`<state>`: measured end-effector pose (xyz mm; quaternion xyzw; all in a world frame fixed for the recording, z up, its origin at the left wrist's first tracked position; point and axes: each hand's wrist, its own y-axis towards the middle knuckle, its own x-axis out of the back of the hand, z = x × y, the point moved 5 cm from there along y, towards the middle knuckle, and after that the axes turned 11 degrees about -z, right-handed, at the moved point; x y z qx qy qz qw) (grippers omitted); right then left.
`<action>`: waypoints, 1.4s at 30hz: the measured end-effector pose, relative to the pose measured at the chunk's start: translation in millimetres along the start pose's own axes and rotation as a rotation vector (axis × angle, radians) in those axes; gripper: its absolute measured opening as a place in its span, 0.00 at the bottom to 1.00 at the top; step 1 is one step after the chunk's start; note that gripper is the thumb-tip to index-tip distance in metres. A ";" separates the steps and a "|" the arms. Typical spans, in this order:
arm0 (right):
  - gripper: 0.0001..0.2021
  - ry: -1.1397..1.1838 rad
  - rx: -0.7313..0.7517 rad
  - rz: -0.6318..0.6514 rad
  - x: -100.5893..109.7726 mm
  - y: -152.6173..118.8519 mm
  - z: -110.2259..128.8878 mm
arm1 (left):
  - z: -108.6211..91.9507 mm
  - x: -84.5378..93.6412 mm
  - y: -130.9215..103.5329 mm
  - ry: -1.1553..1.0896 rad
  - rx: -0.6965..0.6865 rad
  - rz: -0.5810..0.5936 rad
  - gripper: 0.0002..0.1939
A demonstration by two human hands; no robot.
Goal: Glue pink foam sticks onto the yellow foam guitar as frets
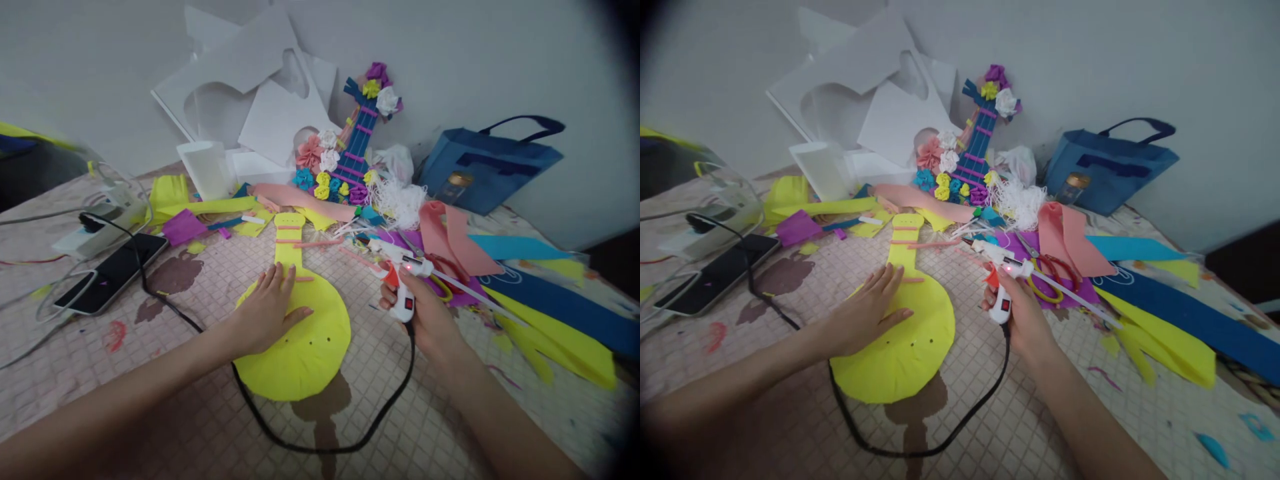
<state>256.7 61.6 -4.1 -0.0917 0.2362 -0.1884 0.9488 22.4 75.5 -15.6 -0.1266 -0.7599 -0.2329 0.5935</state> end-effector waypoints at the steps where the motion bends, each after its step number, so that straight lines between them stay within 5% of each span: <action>1: 0.09 0.032 -0.002 -0.002 0.4 0.3 1.6 | 1.1 3.7 4.8 0.019 -0.006 -0.007 0.41; 8: 0.09 0.247 -0.092 0.078 0.8 -0.7 10.7 | 2.2 23.0 73.3 0.044 -0.073 -0.153 0.19; 12: 0.07 0.287 -0.091 0.061 1.1 -2.8 16.3 | -13.1 7.9 119.1 0.010 -0.102 -0.184 0.08; 21: 0.06 0.275 -0.079 0.042 4.1 -3.1 22.7 | -54.2 -30.1 177.1 -0.085 -0.272 -0.160 0.10; 34: 0.09 0.183 -0.077 0.057 6.5 -3.2 22.9 | -55.1 -38.6 181.4 -0.194 -0.461 -0.030 0.08; 38: 0.07 0.200 -0.103 0.080 5.9 -3.3 23.5 | -52.7 -11.7 171.1 -0.188 -0.432 -0.075 0.07; 42: 0.06 0.232 -0.092 0.080 6.0 -3.6 25.4 | -35.7 27.8 126.6 -0.177 -0.287 -0.105 0.06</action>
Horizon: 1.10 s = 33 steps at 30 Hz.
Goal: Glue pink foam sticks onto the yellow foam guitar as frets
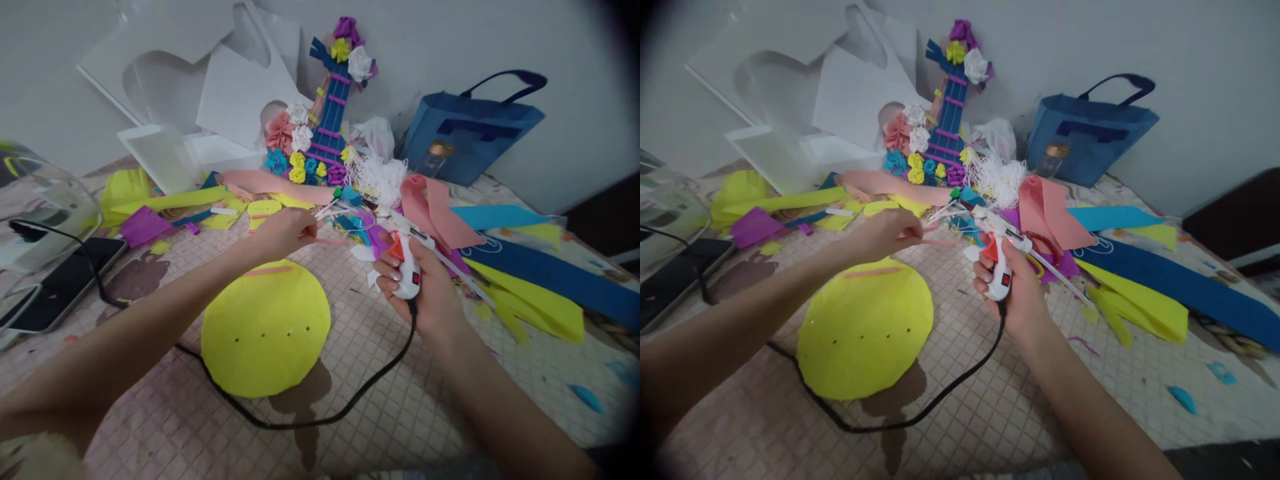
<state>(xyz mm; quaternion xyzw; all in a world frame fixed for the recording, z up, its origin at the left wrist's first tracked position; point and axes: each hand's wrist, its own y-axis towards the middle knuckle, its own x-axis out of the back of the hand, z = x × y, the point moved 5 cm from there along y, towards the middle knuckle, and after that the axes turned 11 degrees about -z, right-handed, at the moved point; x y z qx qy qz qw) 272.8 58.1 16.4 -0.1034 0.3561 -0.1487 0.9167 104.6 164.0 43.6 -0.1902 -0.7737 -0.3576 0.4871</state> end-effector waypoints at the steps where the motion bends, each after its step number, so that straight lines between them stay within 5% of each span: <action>1: 0.06 -0.004 0.002 0.004 -0.4 -0.3 -0.3 | -0.3 9.8 -15.9 0.010 0.031 -0.003 0.05; 6: 0.08 -0.029 -0.024 0.032 -4.4 -3.5 -10.1 | 6.9 28.6 -94.7 0.016 0.118 0.030 0.07; 10: 0.09 -0.091 -0.084 0.025 -7.7 -6.6 -26.8 | 15.2 21.4 -126.2 0.008 0.143 0.011 0.06; 17: 0.11 -0.182 -0.133 0.043 -11.8 -10.8 -46.7 | 15.3 12.4 -134.2 0.006 0.162 0.007 0.07; 26: 0.11 -0.199 -0.149 0.014 -10.6 -12.1 -49.3 | 28.3 37.5 -131.9 -0.062 0.228 -0.073 0.05; 33: 0.11 -0.230 -0.124 0.022 -9.1 -10.5 -50.3 | 12.0 20.1 -134.1 -0.115 0.102 -0.033 0.06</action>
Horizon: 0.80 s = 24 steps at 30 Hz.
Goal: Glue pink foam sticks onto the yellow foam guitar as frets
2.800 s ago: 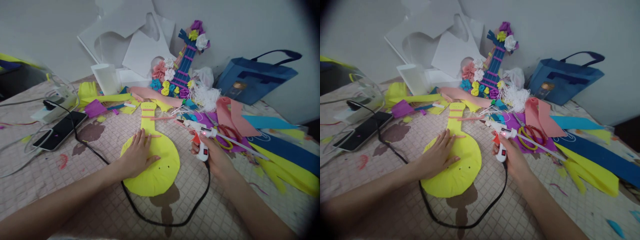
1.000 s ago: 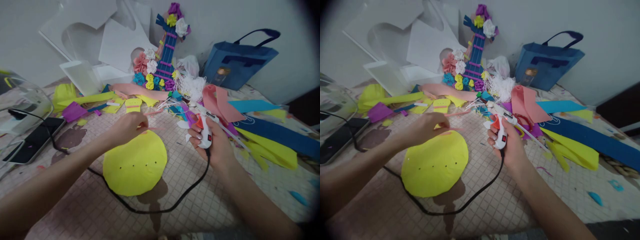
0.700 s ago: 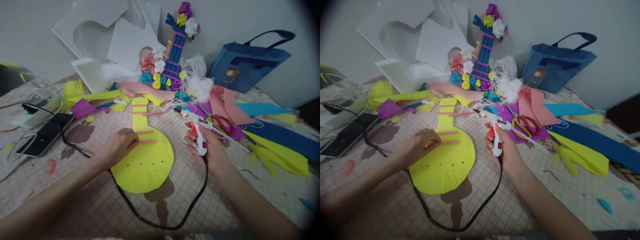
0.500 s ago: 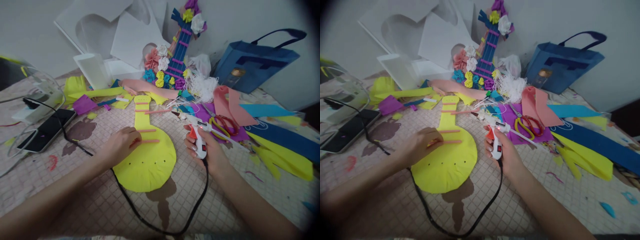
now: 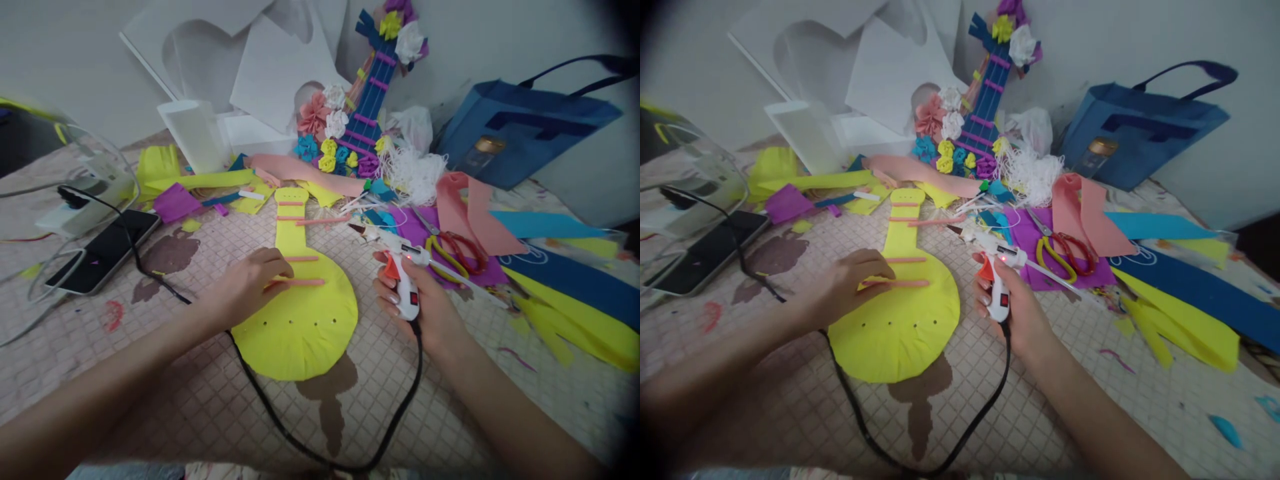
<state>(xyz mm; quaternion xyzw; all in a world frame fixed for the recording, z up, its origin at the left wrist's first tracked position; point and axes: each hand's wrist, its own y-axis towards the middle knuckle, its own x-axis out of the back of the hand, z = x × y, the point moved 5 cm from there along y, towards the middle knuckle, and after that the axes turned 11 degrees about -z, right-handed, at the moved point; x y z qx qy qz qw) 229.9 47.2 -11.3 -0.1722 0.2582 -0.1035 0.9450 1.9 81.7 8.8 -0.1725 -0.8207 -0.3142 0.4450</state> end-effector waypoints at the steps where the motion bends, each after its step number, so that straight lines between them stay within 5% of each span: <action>1: 0.11 -0.003 -0.002 -0.001 0.1 0.1 0.0 | -0.3 -2.8 0.3 -0.007 -0.002 0.006 0.06; 24: 0.11 -0.031 -0.022 0.024 1.0 -1.2 -7.2 | 2.1 -9.7 9.8 0.069 -0.027 0.053 0.10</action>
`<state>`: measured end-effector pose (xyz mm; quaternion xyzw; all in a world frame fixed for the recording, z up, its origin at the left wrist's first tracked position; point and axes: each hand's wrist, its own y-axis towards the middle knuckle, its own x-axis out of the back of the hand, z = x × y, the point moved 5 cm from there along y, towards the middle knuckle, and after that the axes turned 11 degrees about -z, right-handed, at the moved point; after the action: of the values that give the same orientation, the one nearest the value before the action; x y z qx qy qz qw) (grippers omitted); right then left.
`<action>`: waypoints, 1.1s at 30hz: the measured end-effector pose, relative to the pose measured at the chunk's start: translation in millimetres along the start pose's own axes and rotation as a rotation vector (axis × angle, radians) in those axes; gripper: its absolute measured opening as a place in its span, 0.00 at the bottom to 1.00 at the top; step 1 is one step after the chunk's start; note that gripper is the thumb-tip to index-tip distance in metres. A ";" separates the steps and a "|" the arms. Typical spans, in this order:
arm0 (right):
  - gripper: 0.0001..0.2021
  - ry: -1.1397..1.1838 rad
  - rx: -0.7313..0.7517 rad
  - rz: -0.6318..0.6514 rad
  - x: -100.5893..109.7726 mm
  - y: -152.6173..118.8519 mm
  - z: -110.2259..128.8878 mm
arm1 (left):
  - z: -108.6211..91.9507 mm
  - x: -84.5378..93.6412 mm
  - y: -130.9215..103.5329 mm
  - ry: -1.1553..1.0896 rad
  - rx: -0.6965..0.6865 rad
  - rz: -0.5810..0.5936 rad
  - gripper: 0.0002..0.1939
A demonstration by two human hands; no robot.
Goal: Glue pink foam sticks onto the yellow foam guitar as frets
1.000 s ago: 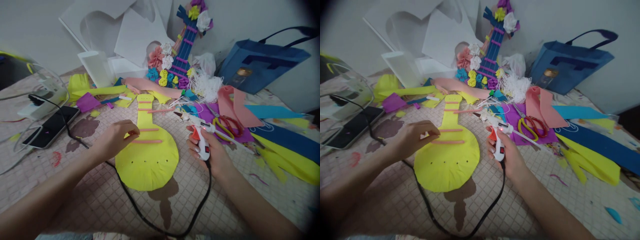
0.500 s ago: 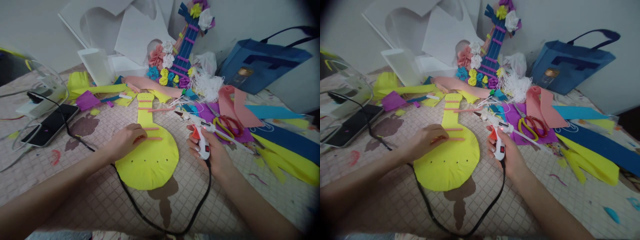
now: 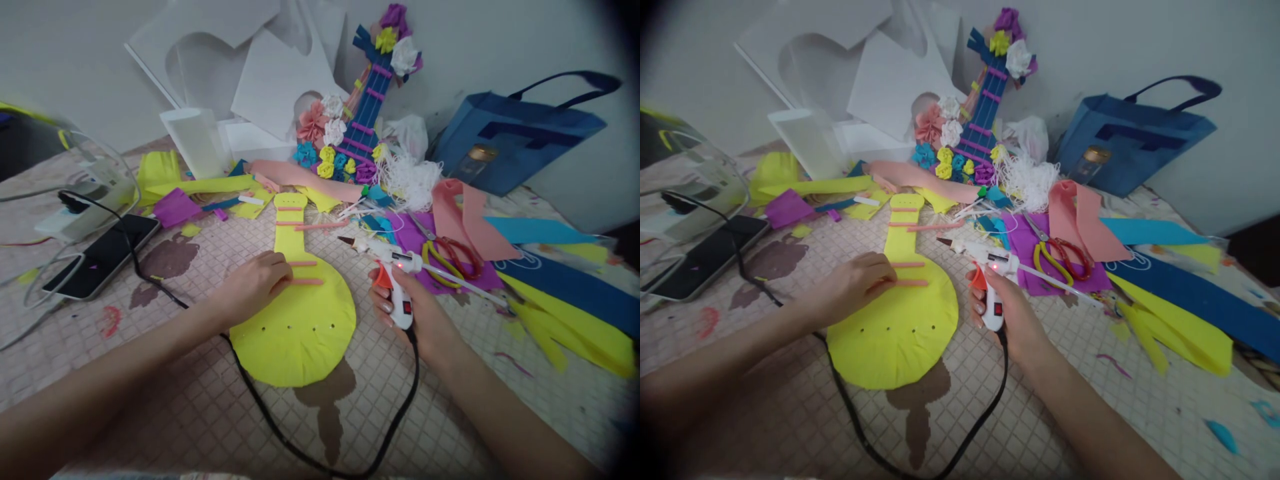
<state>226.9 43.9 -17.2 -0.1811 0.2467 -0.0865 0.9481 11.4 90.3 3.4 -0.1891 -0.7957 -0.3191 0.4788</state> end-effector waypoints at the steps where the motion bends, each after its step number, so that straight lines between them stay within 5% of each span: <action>1: 0.11 -0.007 -0.007 0.013 -0.7 -0.9 -0.3 | 2.6 2.0 1.5 -0.036 0.034 -0.011 0.09; 5: 0.13 -0.117 0.055 0.043 -0.3 -6.9 1.0 | 19.5 9.3 5.7 -0.340 0.351 -0.021 0.05; 9: 0.11 -0.297 0.246 0.068 1.5 -15.9 5.9 | 24.0 -1.2 3.4 -1.103 0.724 0.048 0.07; 12: 0.14 -0.509 0.387 0.088 -2.4 -23.7 7.7 | 20.0 -13.2 0.6 -1.502 0.883 0.082 0.07; 21: 0.07 -0.879 0.691 0.282 -27.6 -41.8 -2.3 | 4.6 -21.9 -2.3 -1.871 0.978 0.182 0.06; 33: 0.04 -1.083 0.813 0.356 -30.2 -44.9 -4.6 | 4.4 -22.0 -3.8 -1.900 0.981 0.168 0.05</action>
<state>195.2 8.8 9.6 0.2133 -0.2865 0.0871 0.9300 16.6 90.7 -18.7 -0.2011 -0.8681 0.3472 -0.2923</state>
